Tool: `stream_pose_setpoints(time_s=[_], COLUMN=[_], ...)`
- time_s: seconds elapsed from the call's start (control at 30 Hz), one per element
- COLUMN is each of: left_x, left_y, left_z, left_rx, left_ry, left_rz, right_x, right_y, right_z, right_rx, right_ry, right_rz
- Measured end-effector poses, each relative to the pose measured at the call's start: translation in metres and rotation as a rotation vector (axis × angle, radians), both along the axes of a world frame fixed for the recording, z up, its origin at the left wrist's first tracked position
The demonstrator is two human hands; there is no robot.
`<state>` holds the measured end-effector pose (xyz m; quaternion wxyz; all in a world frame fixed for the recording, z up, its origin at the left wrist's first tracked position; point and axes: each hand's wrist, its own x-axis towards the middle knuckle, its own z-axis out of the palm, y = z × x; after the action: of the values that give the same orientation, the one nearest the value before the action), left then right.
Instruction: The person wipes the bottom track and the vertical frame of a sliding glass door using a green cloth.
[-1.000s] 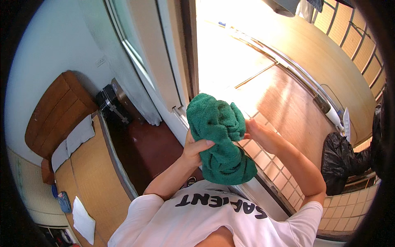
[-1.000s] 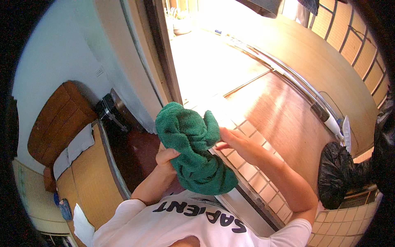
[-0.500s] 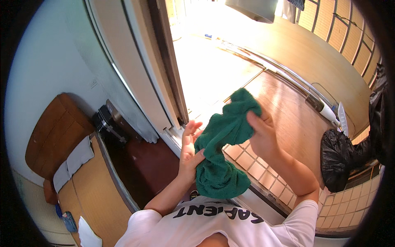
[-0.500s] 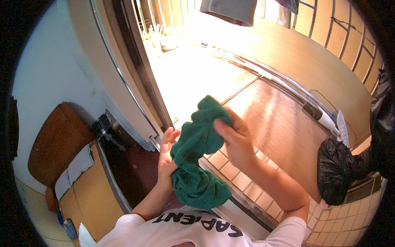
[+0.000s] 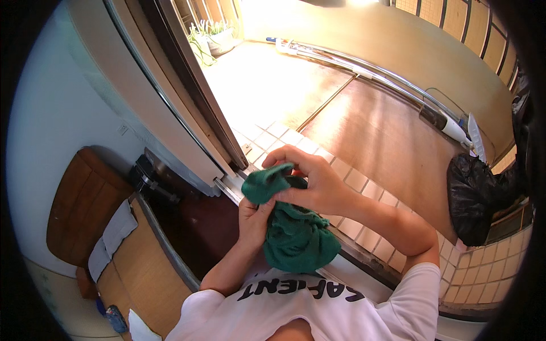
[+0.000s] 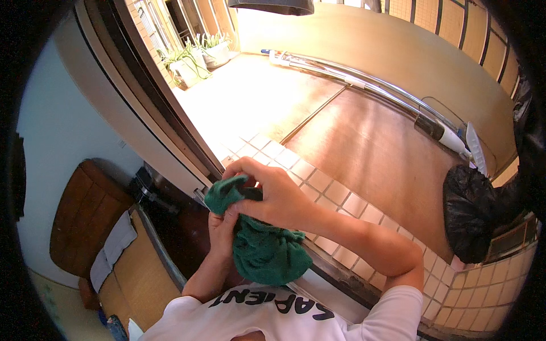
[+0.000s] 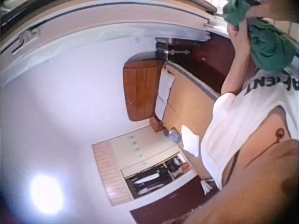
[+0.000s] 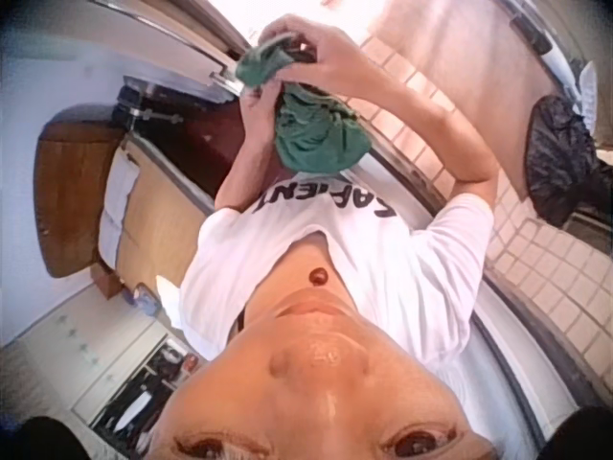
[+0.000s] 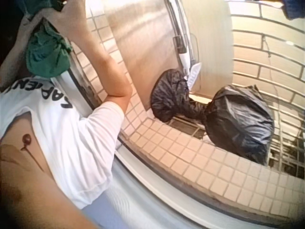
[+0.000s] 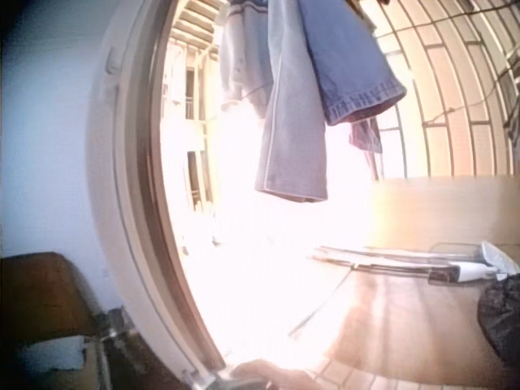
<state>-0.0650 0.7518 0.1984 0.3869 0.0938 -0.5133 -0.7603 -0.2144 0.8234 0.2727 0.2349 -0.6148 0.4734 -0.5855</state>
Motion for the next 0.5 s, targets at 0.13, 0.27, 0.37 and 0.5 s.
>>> stream_pose_setpoints(time_s=[0.13,0.27,0.37,0.5], left_x=[0.009,0.005,0.005,0.006], left_y=[-0.01,0.0,0.002,-0.003], left_z=[-0.009,-0.002,0.002,-0.001], left_rx=[-0.104,-0.097,-0.16,-0.125], left_ry=[-0.036,-0.036,-0.019,-0.048], left_rz=[-0.056,0.117,0.151,0.167], right_x=[-0.009,-0.019,-0.021,-0.02], right_y=[0.006,0.006,0.006,0.006], right_z=[0.0,-0.007,-0.011,-0.015], right_rx=[0.116,0.256,0.4,0.237], right_ry=[-0.017,-0.219,-0.181,-0.289], right_rz=[-0.015,0.1,0.128,0.087])
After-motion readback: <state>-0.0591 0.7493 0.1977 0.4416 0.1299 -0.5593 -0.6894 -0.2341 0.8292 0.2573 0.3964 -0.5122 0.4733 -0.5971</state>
